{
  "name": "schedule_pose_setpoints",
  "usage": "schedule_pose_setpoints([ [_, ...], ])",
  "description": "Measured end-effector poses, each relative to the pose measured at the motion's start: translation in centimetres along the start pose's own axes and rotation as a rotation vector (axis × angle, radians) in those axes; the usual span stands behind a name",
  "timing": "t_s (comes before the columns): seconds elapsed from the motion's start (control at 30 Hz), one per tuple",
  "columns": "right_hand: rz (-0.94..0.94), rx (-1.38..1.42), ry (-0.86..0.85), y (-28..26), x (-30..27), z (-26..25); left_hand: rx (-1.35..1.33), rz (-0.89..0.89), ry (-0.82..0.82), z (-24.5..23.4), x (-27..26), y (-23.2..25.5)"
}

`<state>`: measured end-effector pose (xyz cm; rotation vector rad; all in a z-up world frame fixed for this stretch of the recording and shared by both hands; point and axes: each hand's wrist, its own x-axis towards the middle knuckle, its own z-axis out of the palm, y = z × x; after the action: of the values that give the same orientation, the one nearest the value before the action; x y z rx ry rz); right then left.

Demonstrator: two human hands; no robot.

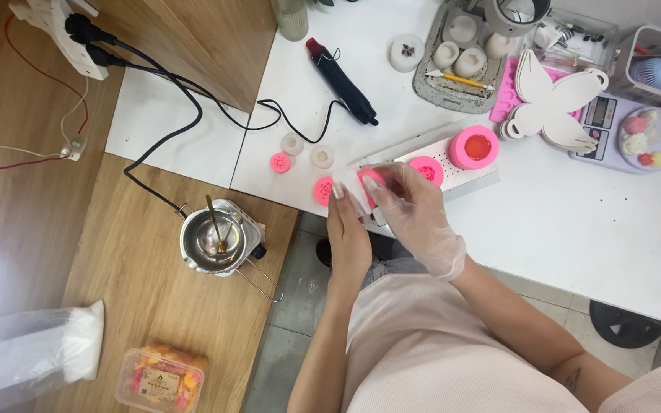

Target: Preparing, melting, and pouring wax into silicone molds to create small decorative candle pieces, followed by demolding.

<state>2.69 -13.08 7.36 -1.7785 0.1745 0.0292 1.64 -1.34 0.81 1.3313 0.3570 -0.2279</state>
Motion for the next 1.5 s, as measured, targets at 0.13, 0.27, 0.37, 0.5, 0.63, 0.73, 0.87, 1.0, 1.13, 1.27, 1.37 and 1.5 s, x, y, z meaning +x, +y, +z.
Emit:
schedule_pose_setpoints([
  [0.13,-0.102,-0.240,0.018,-1.6,0.0,0.2,0.299,0.126,0.008,0.7,-0.2,2.1],
  [0.27,-0.056,-0.375,0.025,-1.6,0.1,0.5,0.265,0.099,0.029,1.0,-0.3,2.3],
  [0.37,-0.029,-0.273,-0.006,-0.6,-0.1,0.2,0.209,0.077,0.038,0.9,-0.4,2.2],
  [0.5,-0.103,-0.107,-0.041,-0.4,-0.2,0.0,0.098,0.077,0.000,-0.4,0.3,-0.2],
  [0.63,-0.068,-0.112,0.002,-0.9,-0.3,0.3,0.087,0.059,-0.048,-0.3,0.2,2.1],
  [0.73,-0.083,-0.114,0.018,-0.4,-0.2,0.1,0.070,-0.029,-0.018,-1.2,0.9,0.8],
  [0.87,-0.052,-0.096,0.036,-0.9,-0.1,0.2,0.155,0.130,-0.072,-0.2,0.2,3.8],
  [1.0,-0.027,-0.125,0.085,-0.5,-0.1,0.1,0.242,0.156,-0.046,-0.2,0.2,3.5],
  [1.13,-0.014,-0.114,0.113,-0.1,-0.1,0.3,0.241,0.299,0.006,-0.2,0.1,2.7],
  [1.27,-0.034,-0.099,0.111,-0.7,-0.3,0.2,0.113,0.257,-0.065,0.2,-0.4,2.9],
  [1.37,-0.041,-0.109,0.107,-1.2,-0.4,0.2,0.197,0.135,-0.064,0.5,-0.7,3.4],
  [1.5,-0.065,-0.083,0.076,-1.5,-0.6,0.0,0.114,0.110,-0.106,0.7,-0.8,3.2],
])
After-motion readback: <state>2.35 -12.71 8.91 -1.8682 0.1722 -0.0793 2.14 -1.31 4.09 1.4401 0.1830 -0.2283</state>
